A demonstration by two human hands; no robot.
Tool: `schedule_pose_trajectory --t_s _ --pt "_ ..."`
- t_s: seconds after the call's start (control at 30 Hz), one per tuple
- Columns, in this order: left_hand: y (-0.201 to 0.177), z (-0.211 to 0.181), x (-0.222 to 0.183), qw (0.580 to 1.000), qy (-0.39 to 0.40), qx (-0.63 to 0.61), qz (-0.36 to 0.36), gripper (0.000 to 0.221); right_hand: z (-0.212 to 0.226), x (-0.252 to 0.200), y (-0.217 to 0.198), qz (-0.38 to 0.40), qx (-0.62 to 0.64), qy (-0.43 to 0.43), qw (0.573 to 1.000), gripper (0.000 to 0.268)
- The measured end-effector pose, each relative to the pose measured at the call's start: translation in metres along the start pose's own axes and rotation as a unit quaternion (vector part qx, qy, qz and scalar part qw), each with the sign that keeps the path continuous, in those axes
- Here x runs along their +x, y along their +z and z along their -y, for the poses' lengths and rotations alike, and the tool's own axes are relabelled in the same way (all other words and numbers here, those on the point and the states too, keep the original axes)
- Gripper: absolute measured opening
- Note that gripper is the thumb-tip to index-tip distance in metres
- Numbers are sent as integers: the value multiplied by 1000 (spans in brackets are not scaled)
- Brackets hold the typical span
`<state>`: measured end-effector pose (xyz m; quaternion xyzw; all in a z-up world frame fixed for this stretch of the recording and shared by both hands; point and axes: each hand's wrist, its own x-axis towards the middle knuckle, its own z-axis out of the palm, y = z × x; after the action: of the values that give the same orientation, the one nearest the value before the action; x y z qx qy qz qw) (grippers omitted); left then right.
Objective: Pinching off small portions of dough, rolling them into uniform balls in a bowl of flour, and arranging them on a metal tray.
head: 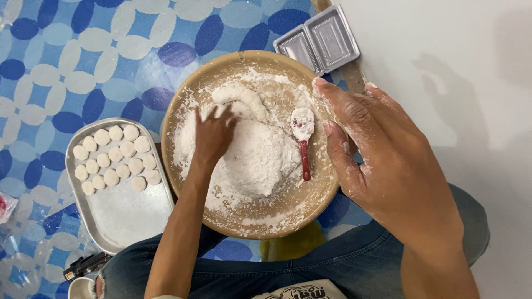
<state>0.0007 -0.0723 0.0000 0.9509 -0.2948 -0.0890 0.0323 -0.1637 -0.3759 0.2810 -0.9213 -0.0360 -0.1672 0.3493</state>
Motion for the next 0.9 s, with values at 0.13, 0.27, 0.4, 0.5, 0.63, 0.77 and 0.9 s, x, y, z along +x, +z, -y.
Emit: schedule_pose_trajectory --t_s 0.13,0.27,0.4,0.5,0.63,0.77,0.9 --pt "-30 -10 -7 993 -33 8 -116 29 -10 1 9 -4 -12 -3 1000 42" --pt "-28 -5 -12 978 -69 -101 -171 34 -37 -1 47 196 -89 152 965 33" --pt "-4 14 -18 974 -155 -111 -124 32 -105 -51 148 373 -106 273 880 37" --pt "-5 12 -21 969 -174 -138 -111 22 -141 -90 213 385 -66 328 860 47" --pt "-23 1 -19 962 -167 -148 -158 25 -149 -111 236 356 -61 364 859 51" --pt "-23 4 -21 952 -186 -213 -117 27 -145 -110 237 312 -45 408 857 39" --pt "-25 7 -24 936 -203 -275 -80 27 -135 -100 223 273 68 474 834 37"
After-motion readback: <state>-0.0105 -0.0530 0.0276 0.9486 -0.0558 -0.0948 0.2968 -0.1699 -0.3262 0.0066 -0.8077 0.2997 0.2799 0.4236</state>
